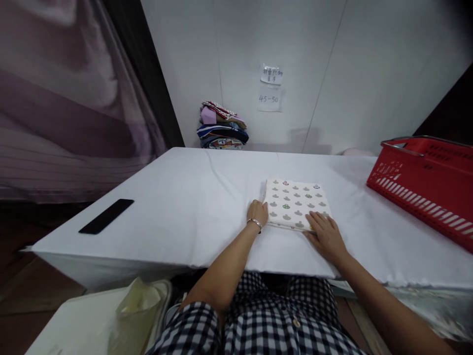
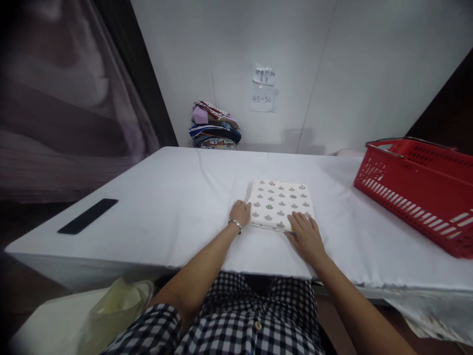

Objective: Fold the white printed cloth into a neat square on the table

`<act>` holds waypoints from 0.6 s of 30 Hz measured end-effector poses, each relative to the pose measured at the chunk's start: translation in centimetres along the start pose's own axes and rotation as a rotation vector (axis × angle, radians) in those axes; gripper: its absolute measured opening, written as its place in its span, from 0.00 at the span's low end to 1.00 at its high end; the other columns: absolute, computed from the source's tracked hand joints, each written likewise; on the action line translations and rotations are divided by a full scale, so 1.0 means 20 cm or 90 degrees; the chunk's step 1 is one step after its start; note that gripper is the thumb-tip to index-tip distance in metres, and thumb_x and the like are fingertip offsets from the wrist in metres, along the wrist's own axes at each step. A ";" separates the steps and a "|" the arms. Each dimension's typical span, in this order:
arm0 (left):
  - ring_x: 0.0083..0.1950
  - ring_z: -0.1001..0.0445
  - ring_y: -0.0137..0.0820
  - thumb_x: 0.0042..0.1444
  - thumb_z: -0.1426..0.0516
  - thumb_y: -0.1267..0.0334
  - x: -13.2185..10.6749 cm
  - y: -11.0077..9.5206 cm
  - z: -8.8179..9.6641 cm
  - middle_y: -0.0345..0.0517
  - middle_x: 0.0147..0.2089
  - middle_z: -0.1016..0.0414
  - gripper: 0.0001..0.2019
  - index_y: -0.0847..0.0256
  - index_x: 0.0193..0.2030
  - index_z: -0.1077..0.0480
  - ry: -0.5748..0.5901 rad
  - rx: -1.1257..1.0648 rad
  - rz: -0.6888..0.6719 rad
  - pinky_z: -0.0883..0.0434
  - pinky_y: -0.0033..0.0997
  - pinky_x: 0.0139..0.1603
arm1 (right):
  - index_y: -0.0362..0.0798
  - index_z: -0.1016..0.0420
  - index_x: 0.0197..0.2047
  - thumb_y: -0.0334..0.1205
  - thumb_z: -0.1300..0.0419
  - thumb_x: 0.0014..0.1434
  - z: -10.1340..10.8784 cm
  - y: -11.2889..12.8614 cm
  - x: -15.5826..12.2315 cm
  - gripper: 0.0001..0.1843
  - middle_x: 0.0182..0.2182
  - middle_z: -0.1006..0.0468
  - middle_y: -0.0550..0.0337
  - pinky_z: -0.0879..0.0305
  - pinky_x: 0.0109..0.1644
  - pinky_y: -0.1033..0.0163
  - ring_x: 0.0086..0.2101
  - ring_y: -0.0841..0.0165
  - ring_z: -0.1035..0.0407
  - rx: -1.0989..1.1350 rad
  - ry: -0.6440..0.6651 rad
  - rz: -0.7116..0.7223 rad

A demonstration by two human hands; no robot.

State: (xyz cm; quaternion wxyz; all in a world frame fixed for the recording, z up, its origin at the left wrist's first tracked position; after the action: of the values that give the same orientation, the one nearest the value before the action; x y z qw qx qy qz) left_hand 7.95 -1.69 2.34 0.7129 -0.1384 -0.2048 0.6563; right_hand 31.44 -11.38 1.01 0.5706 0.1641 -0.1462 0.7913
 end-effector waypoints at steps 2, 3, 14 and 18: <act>0.50 0.33 0.36 0.62 0.61 0.57 0.01 0.00 0.01 0.56 0.46 0.31 0.22 0.67 0.41 0.29 0.015 -0.009 0.010 0.40 0.29 0.52 | 0.52 0.47 0.61 0.48 0.53 0.60 0.00 -0.01 0.00 0.27 0.59 0.41 0.54 0.56 0.59 0.47 0.59 0.59 0.50 -0.003 -0.003 0.002; 0.49 0.33 0.36 0.61 0.61 0.55 0.03 -0.01 0.02 0.56 0.46 0.31 0.23 0.66 0.41 0.29 0.026 -0.015 0.021 0.40 0.29 0.52 | 0.52 0.46 0.61 0.48 0.53 0.60 0.00 -0.01 0.00 0.27 0.59 0.41 0.54 0.56 0.59 0.48 0.59 0.59 0.50 -0.005 -0.003 0.003; 0.51 0.34 0.37 0.62 0.62 0.58 0.14 -0.06 0.01 0.58 0.50 0.32 0.23 0.67 0.45 0.30 0.036 0.001 0.078 0.38 0.33 0.52 | 0.52 0.46 0.61 0.47 0.52 0.59 0.01 0.01 0.00 0.27 0.58 0.40 0.53 0.54 0.58 0.47 0.58 0.58 0.49 0.000 -0.024 0.007; 0.51 0.34 0.37 0.62 0.63 0.58 0.14 -0.05 0.00 0.59 0.50 0.32 0.23 0.67 0.44 0.30 0.045 0.007 0.082 0.38 0.34 0.51 | 0.50 0.45 0.60 0.47 0.52 0.59 0.02 0.01 0.00 0.27 0.58 0.40 0.53 0.56 0.59 0.48 0.58 0.59 0.50 -0.008 -0.020 0.009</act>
State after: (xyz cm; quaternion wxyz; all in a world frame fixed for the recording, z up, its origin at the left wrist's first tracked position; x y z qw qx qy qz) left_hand 8.97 0.97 3.01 0.6769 -0.1701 -0.1667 0.6965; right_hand 31.33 -11.64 1.29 0.5636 0.1720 -0.1612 0.7917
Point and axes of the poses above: each hand's wrist, its own x-axis towards the middle knuckle, its own z-axis out of the back of the hand, y = z × x, the point moved 2 cm from there along x, towards the middle knuckle
